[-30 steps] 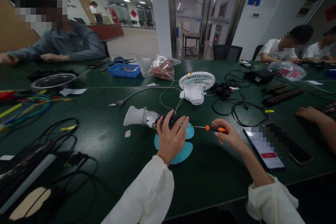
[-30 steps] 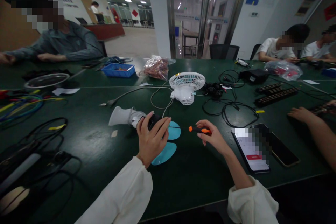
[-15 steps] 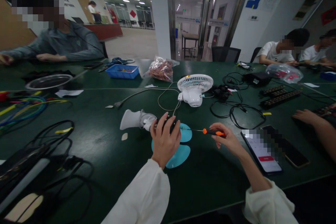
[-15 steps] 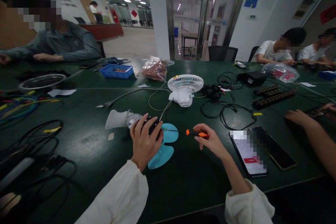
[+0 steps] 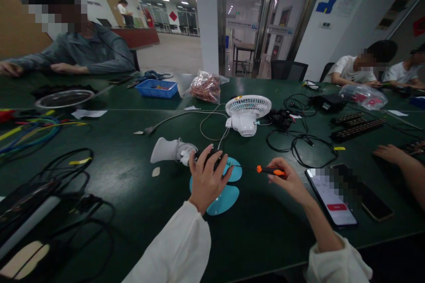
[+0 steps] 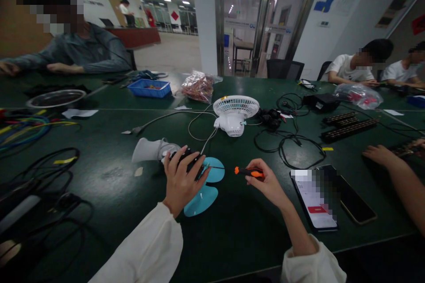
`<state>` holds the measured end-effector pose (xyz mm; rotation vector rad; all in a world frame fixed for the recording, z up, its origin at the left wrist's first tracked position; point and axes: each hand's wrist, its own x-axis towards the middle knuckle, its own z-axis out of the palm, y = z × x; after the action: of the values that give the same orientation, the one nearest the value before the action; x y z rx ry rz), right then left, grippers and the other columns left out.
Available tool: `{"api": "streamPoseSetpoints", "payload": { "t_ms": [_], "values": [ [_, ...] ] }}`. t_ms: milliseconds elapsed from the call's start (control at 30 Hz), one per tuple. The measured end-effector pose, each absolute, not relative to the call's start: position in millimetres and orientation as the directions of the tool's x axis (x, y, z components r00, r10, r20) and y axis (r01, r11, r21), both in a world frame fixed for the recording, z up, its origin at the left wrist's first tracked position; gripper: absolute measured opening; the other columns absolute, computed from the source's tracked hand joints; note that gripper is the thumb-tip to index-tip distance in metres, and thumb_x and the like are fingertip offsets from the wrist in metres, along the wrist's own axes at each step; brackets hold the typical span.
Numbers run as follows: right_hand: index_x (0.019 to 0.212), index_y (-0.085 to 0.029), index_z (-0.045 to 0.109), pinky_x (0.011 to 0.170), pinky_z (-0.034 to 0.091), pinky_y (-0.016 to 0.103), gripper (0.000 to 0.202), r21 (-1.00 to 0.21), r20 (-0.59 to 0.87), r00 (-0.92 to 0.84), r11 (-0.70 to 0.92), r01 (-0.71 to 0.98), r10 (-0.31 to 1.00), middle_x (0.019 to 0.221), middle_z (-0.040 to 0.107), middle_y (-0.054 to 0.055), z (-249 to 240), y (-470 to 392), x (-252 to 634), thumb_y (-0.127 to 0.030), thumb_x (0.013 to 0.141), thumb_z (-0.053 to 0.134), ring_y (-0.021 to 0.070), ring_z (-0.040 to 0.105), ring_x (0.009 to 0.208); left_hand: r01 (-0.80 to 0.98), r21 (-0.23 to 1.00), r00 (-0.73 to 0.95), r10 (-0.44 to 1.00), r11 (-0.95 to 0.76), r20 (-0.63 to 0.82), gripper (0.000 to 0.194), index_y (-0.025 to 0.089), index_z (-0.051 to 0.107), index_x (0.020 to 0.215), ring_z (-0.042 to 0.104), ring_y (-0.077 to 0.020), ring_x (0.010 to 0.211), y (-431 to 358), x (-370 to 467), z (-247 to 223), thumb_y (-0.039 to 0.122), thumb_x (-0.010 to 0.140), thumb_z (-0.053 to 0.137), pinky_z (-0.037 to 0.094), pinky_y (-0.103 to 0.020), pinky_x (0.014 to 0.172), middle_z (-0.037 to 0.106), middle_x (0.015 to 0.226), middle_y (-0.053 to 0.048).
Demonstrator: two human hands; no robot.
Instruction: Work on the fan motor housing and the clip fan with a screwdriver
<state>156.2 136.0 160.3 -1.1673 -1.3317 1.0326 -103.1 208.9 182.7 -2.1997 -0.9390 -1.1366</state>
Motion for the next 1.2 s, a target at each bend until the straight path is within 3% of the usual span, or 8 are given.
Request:
{"api": "streamPoseSetpoints", "payload": {
  "t_ms": [100, 233, 467, 733, 867, 967, 1067, 1200],
  "values": [
    [0.100, -0.026, 0.054, 0.077, 0.050, 0.028, 0.023, -0.973, 0.221, 0.031, 0.218, 0.082, 0.975, 0.109, 0.054, 0.002, 160, 137, 157, -0.027, 0.081, 0.068, 0.0171, 0.057, 0.094, 0.761, -0.104, 0.411, 0.351, -0.640, 0.841, 0.031, 0.016, 0.066, 0.107, 0.049, -0.0341, 0.123, 210, -104, 182, 0.028, 0.079, 0.071, 0.030, -0.062, 0.109, 0.065, 0.110, -0.011],
    [0.103, -0.028, 0.050, 0.072, 0.050, 0.028, 0.023, -0.967, 0.255, 0.019, 0.254, 0.017, 0.967, 0.110, 0.052, 0.001, 153, 138, 158, -0.027, 0.085, 0.064, 0.0119, 0.058, 0.075, 0.757, -0.105, 0.411, 0.346, -0.645, 0.844, 0.030, 0.017, 0.066, 0.106, 0.050, -0.0337, 0.121, 209, -104, 182, 0.028, 0.079, 0.070, 0.033, -0.061, 0.107, 0.066, 0.109, -0.011],
    [0.118, -0.032, 0.049, 0.075, 0.053, 0.032, 0.032, -0.968, 0.248, 0.119, 0.242, 0.067, 0.961, 0.106, 0.055, 0.001, 147, 141, 156, -0.030, 0.088, 0.060, 0.0126, 0.061, 0.075, 0.750, -0.113, 0.406, 0.319, -0.652, 0.856, 0.029, 0.018, 0.066, 0.103, 0.053, -0.0325, 0.119, 213, -103, 181, 0.032, 0.079, 0.070, 0.034, -0.059, 0.106, 0.068, 0.104, -0.008],
    [0.115, -0.027, 0.052, 0.058, 0.054, 0.028, 0.033, -0.962, 0.268, 0.139, 0.258, 0.089, 0.953, 0.083, 0.057, -0.003, 168, 197, 146, -0.039, 0.086, 0.060, 0.0116, 0.060, 0.059, 0.766, -0.090, 0.365, 0.315, -0.636, 0.876, 0.026, 0.018, 0.066, 0.103, 0.050, -0.0328, 0.124, 250, -105, 178, 0.030, 0.080, 0.067, 0.033, -0.058, 0.107, 0.067, 0.106, -0.009],
    [0.105, -0.023, 0.056, 0.043, 0.041, 0.022, 0.028, -0.957, 0.287, 0.278, 0.265, 0.115, 0.917, 0.066, 0.055, -0.005, 157, 214, 137, -0.043, 0.087, 0.056, 0.0097, 0.052, 0.046, 0.756, -0.093, 0.387, 0.328, -0.648, 0.862, 0.026, 0.017, 0.066, 0.105, 0.049, -0.0325, 0.125, 253, -106, 178, 0.029, 0.081, 0.065, 0.033, -0.057, 0.108, 0.067, 0.107, -0.010],
    [0.104, -0.021, 0.058, 0.040, 0.036, 0.021, 0.028, -0.960, 0.278, 0.289, 0.257, 0.106, 0.916, 0.065, 0.055, -0.004, 142, 212, 134, -0.043, 0.087, 0.056, 0.0086, 0.047, 0.043, 0.754, -0.090, 0.400, 0.346, -0.651, 0.848, 0.026, 0.018, 0.066, 0.105, 0.049, -0.0326, 0.126, 249, -105, 179, 0.028, 0.082, 0.064, 0.032, -0.057, 0.108, 0.066, 0.106, -0.011],
    [0.114, -0.025, 0.055, 0.043, 0.039, 0.021, 0.033, -0.957, 0.278, 0.264, 0.289, -0.002, 0.924, 0.078, 0.058, -0.003, 133, 205, 136, -0.040, 0.084, 0.058, 0.0085, 0.048, 0.048, 0.748, -0.080, 0.409, 0.362, -0.659, 0.838, 0.027, 0.017, 0.066, 0.105, 0.047, -0.0331, 0.127, 248, -102, 179, 0.028, 0.081, 0.064, 0.032, -0.057, 0.108, 0.066, 0.107, -0.011],
    [0.127, -0.035, 0.044, 0.048, 0.044, 0.023, 0.050, -0.903, 0.226, 0.256, 0.301, -0.307, 0.940, 0.101, 0.059, -0.002, 132, 201, 139, -0.033, 0.078, 0.057, 0.0092, 0.052, 0.057, 0.731, -0.096, 0.436, 0.354, -0.676, 0.828, 0.025, 0.018, 0.066, 0.105, 0.046, -0.0340, 0.128, 252, -98, 180, 0.027, 0.082, 0.062, 0.032, -0.058, 0.108, 0.065, 0.108, -0.012]
  ]
}}
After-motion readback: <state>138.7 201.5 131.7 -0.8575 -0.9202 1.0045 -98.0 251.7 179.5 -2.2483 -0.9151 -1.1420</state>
